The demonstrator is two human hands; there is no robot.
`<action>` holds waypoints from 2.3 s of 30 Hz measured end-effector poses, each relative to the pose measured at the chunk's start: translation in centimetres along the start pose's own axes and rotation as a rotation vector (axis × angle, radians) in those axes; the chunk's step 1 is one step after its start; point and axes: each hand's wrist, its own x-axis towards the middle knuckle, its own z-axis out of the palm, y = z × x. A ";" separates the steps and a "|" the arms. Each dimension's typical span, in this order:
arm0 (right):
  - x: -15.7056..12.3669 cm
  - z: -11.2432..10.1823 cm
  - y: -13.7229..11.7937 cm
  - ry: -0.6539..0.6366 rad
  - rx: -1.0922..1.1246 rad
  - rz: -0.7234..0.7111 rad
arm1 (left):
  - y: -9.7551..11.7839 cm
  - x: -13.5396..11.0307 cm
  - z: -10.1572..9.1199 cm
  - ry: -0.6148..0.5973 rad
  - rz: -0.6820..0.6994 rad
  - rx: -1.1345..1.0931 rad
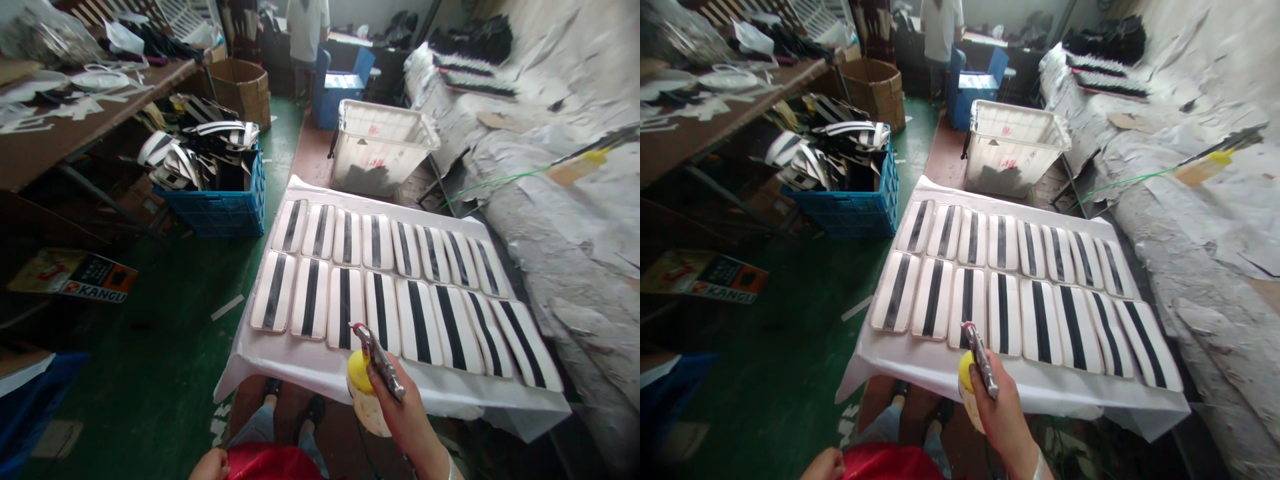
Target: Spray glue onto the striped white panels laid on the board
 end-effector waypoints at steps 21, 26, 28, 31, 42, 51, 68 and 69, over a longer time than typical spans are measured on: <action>0.3 1.9 -1.5 -0.142 0.095 -0.021 | -0.4 0.3 1.2 0.105 0.020 -0.039; -0.3 1.0 -0.3 -0.088 0.101 -0.021 | 0.6 -0.7 0.8 0.081 0.026 -0.057; -0.4 0.6 0.2 -0.075 0.099 -0.029 | 1.0 -1.0 0.7 0.084 0.024 -0.052; -0.7 0.2 0.9 -0.051 0.103 -0.034 | 1.4 -1.4 0.6 0.092 0.017 -0.039; -4.4 -1.1 2.1 -0.173 0.075 0.015 | 2.9 -3.2 0.1 0.062 0.021 -0.007; -8.5 -0.5 3.3 -0.309 0.086 0.022 | 4.1 -3.7 1.0 0.093 0.026 -0.023; -10.0 -3.4 5.7 -0.345 -0.002 0.001 | 6.9 -4.8 6.1 0.133 0.057 -0.076; -10.1 -3.8 5.9 -0.346 0.001 0.005 | 7.3 -4.8 6.4 0.134 0.061 -0.080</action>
